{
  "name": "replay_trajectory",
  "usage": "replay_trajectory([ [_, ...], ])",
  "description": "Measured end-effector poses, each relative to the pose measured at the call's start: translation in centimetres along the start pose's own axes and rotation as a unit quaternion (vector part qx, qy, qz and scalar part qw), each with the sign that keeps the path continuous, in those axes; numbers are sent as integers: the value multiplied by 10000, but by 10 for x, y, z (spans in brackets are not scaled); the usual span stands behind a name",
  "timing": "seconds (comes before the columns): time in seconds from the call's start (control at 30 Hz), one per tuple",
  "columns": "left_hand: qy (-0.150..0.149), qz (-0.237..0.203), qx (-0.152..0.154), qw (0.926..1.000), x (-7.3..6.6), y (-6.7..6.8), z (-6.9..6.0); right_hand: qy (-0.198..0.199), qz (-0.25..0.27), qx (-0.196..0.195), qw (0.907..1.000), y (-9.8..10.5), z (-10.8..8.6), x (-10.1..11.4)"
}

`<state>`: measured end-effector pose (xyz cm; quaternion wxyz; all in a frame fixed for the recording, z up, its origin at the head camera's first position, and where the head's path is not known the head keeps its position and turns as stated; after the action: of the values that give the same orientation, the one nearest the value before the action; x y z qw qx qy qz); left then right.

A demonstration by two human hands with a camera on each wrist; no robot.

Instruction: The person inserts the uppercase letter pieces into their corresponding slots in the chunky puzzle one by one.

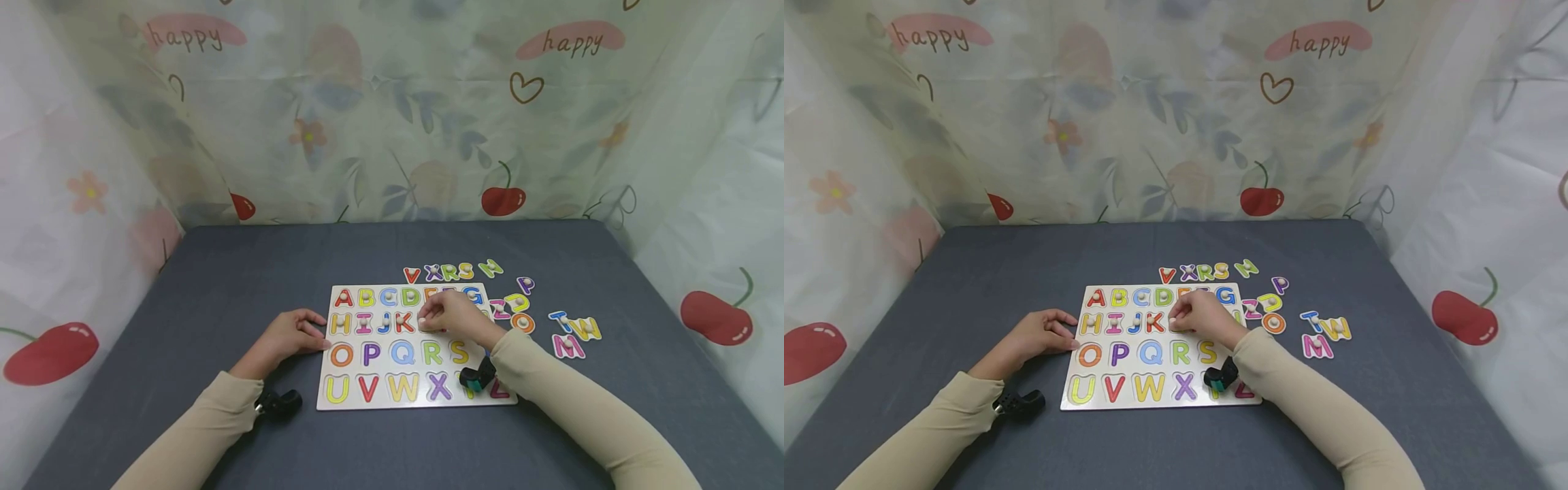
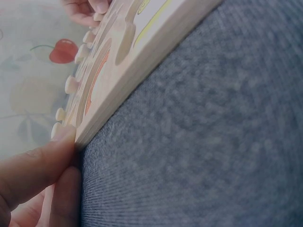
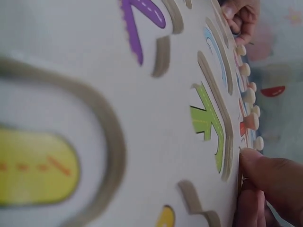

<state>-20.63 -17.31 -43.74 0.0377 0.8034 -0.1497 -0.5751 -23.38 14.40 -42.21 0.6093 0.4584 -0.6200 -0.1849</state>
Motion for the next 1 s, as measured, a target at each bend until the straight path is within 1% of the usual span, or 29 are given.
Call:
replay_trajectory([
  [0.33, -37, -13, -5, 10000, 2, -1, 0, -53, 118, 386, 9992, 1, 7, -1],
  [0.67, -23, 3, -50, 10000, 3, -2, 1, -29, 239, 475, 9986, 4, 7, -3],
  [0.83, -2, 29, -93, 10000, 3, -2, 1, 14, 353, 356, 9987, 12, 1, -9],
  [0.93, 16, 7, -116, 9999, 4, -2, 1, -2, 375, 141, 9992, 23, -7, -13],
  [1.0, -12, 29, -98, 9999, 4, -2, 1, 22, 391, -69, 9992, 34, -14, -16],
])
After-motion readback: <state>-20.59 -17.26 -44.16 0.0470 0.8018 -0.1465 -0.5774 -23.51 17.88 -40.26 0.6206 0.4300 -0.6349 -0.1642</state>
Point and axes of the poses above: each hand's wrist, its own z-axis towards the middle knuckle, its own y-axis out of the back of the hand, x = y × z, the point moved 2 cm from there along z, towards the middle knuckle, and after that the axes turned 10 degrees about -z, right-handed, at the moved point
